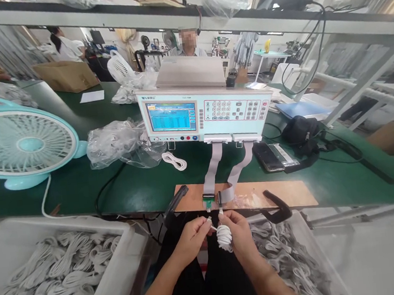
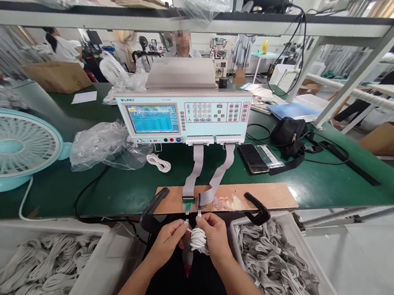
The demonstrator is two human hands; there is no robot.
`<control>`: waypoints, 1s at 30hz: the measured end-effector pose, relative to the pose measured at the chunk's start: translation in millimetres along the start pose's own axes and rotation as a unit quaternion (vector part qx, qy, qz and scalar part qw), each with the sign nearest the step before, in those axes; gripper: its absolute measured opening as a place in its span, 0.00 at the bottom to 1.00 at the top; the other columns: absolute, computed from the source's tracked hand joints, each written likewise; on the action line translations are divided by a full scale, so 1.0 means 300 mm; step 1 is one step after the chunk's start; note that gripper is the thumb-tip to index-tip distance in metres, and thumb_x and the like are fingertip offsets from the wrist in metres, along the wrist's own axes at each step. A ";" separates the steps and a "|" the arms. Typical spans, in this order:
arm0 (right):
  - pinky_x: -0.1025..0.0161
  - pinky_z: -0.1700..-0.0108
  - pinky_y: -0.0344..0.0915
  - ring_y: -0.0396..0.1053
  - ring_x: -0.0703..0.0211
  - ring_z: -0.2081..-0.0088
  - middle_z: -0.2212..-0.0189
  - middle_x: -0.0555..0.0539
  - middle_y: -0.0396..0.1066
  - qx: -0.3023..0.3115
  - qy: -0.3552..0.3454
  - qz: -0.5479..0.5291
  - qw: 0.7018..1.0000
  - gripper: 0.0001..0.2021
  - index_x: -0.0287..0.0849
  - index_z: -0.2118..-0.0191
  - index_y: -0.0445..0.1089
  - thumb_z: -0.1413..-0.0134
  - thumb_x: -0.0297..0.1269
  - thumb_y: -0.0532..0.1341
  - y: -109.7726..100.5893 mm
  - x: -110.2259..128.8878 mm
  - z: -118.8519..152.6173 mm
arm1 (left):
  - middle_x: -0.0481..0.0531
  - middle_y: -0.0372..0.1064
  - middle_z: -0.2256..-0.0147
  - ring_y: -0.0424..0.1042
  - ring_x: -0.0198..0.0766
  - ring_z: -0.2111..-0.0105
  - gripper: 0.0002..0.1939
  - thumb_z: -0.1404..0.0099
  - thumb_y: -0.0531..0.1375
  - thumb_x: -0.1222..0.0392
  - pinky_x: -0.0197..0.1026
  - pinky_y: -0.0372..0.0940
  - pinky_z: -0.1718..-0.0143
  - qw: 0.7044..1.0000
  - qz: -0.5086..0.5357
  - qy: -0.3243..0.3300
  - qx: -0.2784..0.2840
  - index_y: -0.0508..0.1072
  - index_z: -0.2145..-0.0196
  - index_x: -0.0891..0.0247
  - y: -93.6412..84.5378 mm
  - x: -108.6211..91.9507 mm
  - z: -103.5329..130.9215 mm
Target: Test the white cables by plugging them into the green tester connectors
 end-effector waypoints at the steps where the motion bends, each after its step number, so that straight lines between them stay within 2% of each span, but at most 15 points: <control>1: 0.68 0.80 0.52 0.53 0.68 0.84 0.86 0.55 0.62 0.000 0.008 -0.011 1.000 0.17 0.39 0.81 0.66 0.64 0.45 0.71 0.002 -0.004 -0.001 | 0.49 0.68 0.76 0.65 0.34 0.78 0.17 0.38 0.56 0.50 0.33 0.60 0.79 1.000 -0.006 0.010 0.000 0.73 0.76 0.64 -0.002 -0.007 -0.005; 7: 0.67 0.79 0.55 0.56 0.67 0.83 0.86 0.54 0.63 -0.033 0.018 -0.034 0.999 0.16 0.39 0.81 0.67 0.68 0.44 0.72 -0.006 -0.020 -0.005 | 0.48 0.66 0.78 0.67 0.36 0.77 0.17 0.40 0.57 0.52 0.35 0.63 0.76 0.996 0.002 0.034 -0.077 0.70 0.81 0.64 -0.019 0.004 -0.030; 13: 0.68 0.80 0.57 0.57 0.67 0.83 0.85 0.54 0.64 -0.048 0.015 -0.038 0.998 0.16 0.39 0.81 0.68 0.68 0.44 0.72 0.002 -0.011 0.000 | 0.48 0.66 0.80 0.65 0.36 0.77 0.17 0.40 0.57 0.52 0.35 0.61 0.74 0.990 0.024 0.039 -0.131 0.70 0.81 0.64 -0.017 0.016 -0.026; 22: 0.68 0.80 0.57 0.58 0.66 0.82 0.86 0.53 0.64 -0.027 0.026 -0.059 0.998 0.15 0.39 0.81 0.70 0.67 0.43 0.73 0.013 -0.009 -0.003 | 0.47 0.62 0.78 0.64 0.36 0.74 0.17 0.38 0.56 0.54 0.36 0.58 0.72 0.986 0.000 0.085 -0.142 0.70 0.81 0.64 -0.018 0.020 -0.020; 25: 0.69 0.79 0.57 0.59 0.66 0.82 0.86 0.53 0.64 -0.022 0.026 -0.057 0.998 0.16 0.39 0.81 0.69 0.67 0.44 0.73 0.010 -0.011 0.000 | 0.47 0.63 0.80 0.63 0.35 0.76 0.18 0.38 0.57 0.54 0.36 0.58 0.72 0.982 0.021 0.071 -0.173 0.69 0.82 0.65 -0.017 0.020 -0.014; 30: 0.68 0.75 0.61 0.63 0.63 0.79 0.82 0.51 0.70 0.005 0.026 -0.033 0.999 0.15 0.39 0.78 0.72 0.64 0.44 0.72 0.019 0.004 -0.005 | 0.48 0.68 0.78 0.67 0.37 0.74 0.17 0.39 0.57 0.49 0.36 0.60 0.71 0.977 0.094 0.038 -0.185 0.75 0.73 0.66 0.017 0.052 -0.033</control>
Point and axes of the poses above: each hand's wrist, its own z-axis away from the middle knuckle, its own y-axis out of the palm, x = y × z, the point moved 8 cm from there along -z, towards the middle knuckle
